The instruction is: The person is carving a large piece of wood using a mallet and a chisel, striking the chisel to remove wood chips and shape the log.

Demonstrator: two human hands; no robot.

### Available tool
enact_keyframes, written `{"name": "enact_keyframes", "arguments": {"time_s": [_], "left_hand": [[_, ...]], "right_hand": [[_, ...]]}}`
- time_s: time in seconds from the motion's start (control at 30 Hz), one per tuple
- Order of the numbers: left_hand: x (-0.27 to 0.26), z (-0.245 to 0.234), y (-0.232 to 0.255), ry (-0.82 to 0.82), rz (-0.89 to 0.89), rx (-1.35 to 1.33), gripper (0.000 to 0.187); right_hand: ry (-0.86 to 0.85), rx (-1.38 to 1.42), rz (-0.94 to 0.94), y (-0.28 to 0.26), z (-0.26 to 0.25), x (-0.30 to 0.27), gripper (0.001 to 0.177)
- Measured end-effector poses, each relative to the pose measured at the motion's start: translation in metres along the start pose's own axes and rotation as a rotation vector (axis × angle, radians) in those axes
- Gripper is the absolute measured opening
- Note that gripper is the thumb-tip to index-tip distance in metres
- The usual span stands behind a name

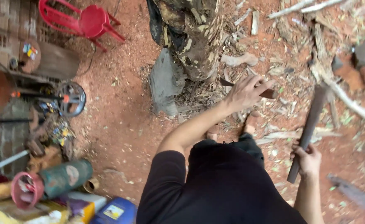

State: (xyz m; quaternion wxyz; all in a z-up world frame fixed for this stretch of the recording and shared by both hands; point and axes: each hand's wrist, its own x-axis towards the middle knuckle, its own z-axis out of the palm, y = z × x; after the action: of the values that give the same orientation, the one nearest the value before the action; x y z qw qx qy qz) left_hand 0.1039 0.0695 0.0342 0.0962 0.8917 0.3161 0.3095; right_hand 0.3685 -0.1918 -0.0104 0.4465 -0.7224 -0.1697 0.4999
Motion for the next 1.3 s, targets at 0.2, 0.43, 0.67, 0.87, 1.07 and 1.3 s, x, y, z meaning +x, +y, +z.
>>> {"name": "enact_keyframes", "arguments": {"time_s": [0.2,0.43,0.67,0.87,1.07,1.3], "left_hand": [[0.092,-0.015,0.005,0.329,0.17,0.042,0.079],[0.123,-0.03,0.012,0.435,-0.168,0.209,0.053],[0.123,-0.031,-0.021,0.527,-0.189,0.281,0.05],[0.111,-0.034,-0.049,0.569,-0.152,0.202,0.039],[0.096,-0.049,-0.047,0.654,-0.004,0.108,0.033],[0.092,-0.038,-0.056,0.554,-0.057,0.091,0.037]], "right_hand": [[-0.172,-0.124,-0.284,-0.121,-0.019,0.043,0.041],[-0.147,-0.513,-0.291,-0.159,-0.028,0.087,0.022],[-0.306,-0.433,-0.873,-0.186,-0.03,0.126,0.019],[-0.641,-0.075,-1.065,-0.24,0.043,0.087,0.021],[-0.375,-0.28,-0.794,-0.215,0.122,0.071,0.03],[-0.13,-0.573,-0.688,-0.236,0.099,0.021,0.02]]}}
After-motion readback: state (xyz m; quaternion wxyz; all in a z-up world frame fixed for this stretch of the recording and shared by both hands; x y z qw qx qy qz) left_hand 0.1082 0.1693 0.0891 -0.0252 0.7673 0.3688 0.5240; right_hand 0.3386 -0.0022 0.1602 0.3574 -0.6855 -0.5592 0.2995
